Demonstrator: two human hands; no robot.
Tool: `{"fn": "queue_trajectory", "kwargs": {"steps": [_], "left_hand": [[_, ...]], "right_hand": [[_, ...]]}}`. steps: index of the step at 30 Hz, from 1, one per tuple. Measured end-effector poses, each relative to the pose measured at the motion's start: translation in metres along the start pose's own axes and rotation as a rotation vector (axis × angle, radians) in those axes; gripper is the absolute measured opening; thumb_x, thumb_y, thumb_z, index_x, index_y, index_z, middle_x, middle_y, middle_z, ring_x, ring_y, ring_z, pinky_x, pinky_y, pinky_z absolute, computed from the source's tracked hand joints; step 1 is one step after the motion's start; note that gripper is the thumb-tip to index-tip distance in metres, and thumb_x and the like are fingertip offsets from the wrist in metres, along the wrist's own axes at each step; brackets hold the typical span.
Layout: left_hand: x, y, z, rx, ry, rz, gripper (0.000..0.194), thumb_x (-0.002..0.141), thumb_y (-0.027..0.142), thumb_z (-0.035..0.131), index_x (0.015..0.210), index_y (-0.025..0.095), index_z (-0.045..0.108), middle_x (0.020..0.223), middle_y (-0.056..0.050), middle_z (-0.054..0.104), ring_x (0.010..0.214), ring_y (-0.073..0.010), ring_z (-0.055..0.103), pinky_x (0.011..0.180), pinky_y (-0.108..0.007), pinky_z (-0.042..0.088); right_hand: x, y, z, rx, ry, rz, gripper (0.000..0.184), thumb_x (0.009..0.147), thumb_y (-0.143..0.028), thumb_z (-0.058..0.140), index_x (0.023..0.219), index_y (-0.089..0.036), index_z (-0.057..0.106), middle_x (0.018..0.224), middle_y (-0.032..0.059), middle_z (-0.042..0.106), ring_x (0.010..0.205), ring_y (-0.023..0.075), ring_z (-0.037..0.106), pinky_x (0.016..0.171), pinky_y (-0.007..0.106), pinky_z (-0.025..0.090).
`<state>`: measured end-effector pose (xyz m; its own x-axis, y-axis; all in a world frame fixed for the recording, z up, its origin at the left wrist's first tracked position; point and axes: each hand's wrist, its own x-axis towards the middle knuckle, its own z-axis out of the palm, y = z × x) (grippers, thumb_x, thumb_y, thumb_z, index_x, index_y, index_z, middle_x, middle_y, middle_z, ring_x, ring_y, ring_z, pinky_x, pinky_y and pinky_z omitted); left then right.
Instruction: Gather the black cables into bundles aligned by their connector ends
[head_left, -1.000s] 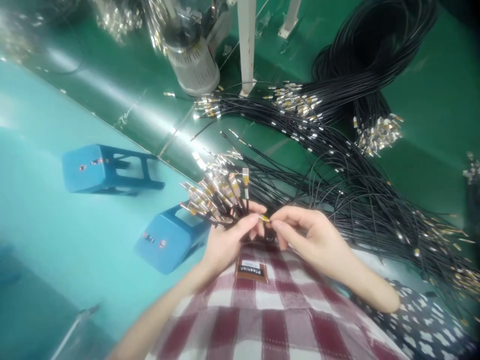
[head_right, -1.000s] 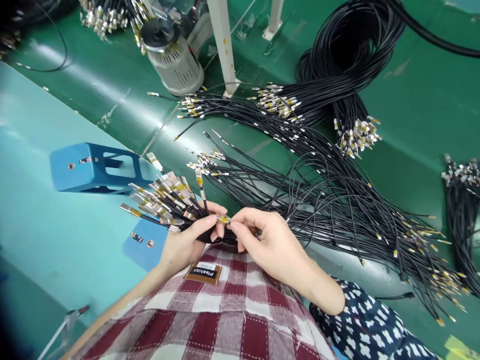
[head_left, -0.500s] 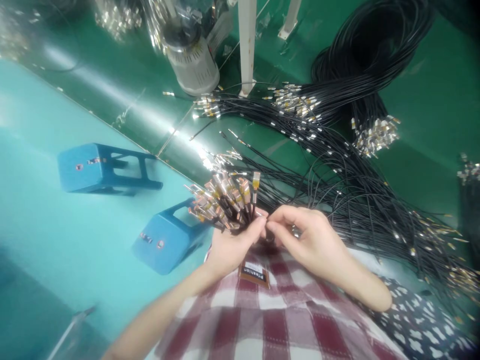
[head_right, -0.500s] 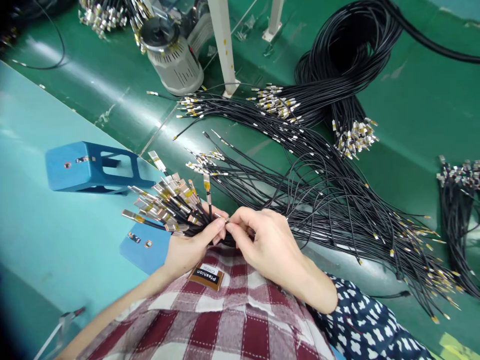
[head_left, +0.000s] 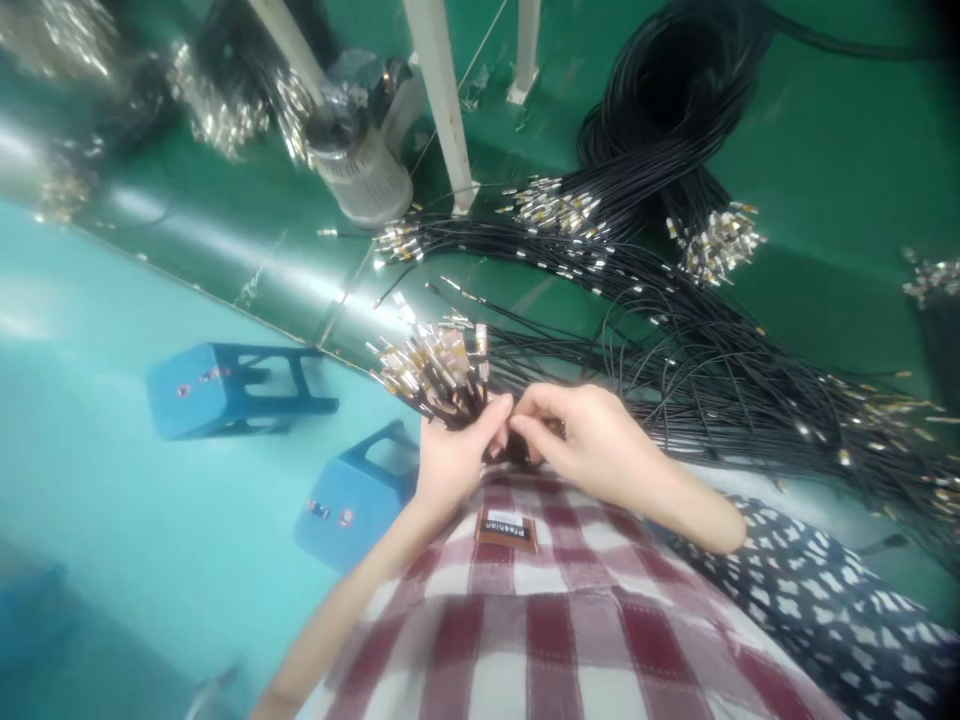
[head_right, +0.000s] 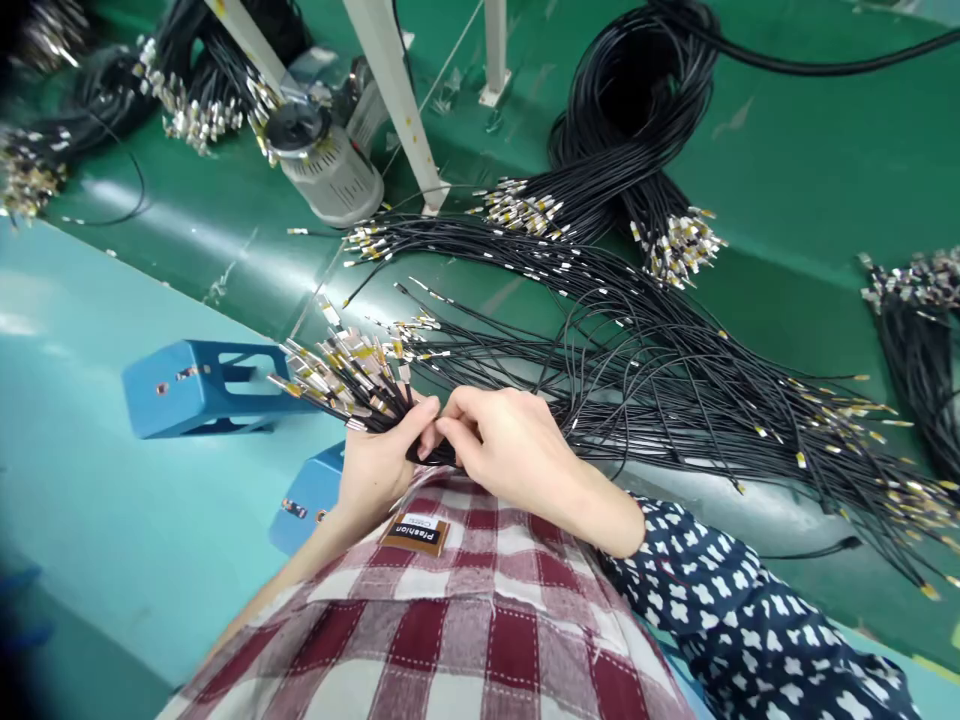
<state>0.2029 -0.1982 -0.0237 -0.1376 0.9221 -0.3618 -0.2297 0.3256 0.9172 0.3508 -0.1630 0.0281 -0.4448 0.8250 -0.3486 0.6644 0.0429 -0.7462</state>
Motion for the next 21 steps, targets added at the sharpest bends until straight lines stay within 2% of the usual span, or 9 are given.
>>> {"fn": "queue_trajectory", "kwargs": {"steps": [3, 6, 8, 15, 21], "left_hand": [[0.001, 0.005, 0.001, -0.042, -0.018, -0.004, 0.030, 0.077, 0.030, 0.071, 0.058, 0.015, 0.054, 0.045, 0.003, 0.048, 0.044, -0.0078, 0.043, 0.048, -0.023, 0.036], [0.000, 0.011, 0.001, -0.079, -0.054, -0.055, 0.026, 0.080, 0.040, 0.067, 0.079, 0.014, 0.066, 0.049, 0.001, 0.055, 0.046, -0.0090, 0.046, 0.047, -0.023, 0.036], [-0.001, 0.014, 0.000, -0.107, -0.081, -0.077, 0.027, 0.081, 0.040, 0.066, 0.088, 0.013, 0.067, 0.052, 0.000, 0.057, 0.047, -0.0093, 0.047, 0.048, -0.023, 0.037], [-0.001, 0.017, 0.003, -0.135, -0.100, -0.058, 0.013, 0.077, 0.024, 0.070, 0.077, 0.012, 0.066, 0.055, 0.000, 0.059, 0.050, -0.0089, 0.049, 0.052, -0.023, 0.039], [0.000, 0.018, 0.005, -0.166, -0.064, -0.070, 0.010, 0.075, 0.020, 0.071, 0.076, 0.011, 0.066, 0.056, -0.001, 0.060, 0.051, -0.0089, 0.049, 0.052, -0.024, 0.038]], "right_hand": [[-0.002, 0.001, -0.001, 0.053, 0.011, -0.018, 0.017, 0.089, -0.023, 0.054, 0.075, -0.020, 0.064, 0.062, -0.0045, 0.067, 0.057, 0.0100, 0.059, 0.059, 0.022, 0.036], [-0.007, 0.005, -0.004, 0.178, 0.009, -0.019, 0.017, 0.089, -0.024, 0.054, 0.076, -0.019, 0.063, 0.061, -0.0045, 0.067, 0.054, 0.0089, 0.058, 0.058, 0.021, 0.037], [-0.010, 0.008, -0.005, 0.227, 0.022, -0.023, 0.017, 0.089, -0.024, 0.054, 0.076, -0.019, 0.063, 0.062, -0.0042, 0.067, 0.053, 0.0088, 0.058, 0.057, 0.021, 0.037], [-0.015, 0.012, -0.001, 0.180, 0.122, -0.054, 0.017, 0.089, -0.025, 0.056, 0.078, -0.019, 0.067, 0.064, -0.0022, 0.068, 0.056, 0.0100, 0.058, 0.056, 0.021, 0.038], [-0.028, 0.028, -0.006, 0.258, 0.184, -0.039, 0.029, 0.095, -0.036, 0.046, 0.100, -0.020, 0.069, 0.081, 0.0012, 0.072, 0.068, 0.0135, 0.064, 0.062, 0.023, 0.044]]}}
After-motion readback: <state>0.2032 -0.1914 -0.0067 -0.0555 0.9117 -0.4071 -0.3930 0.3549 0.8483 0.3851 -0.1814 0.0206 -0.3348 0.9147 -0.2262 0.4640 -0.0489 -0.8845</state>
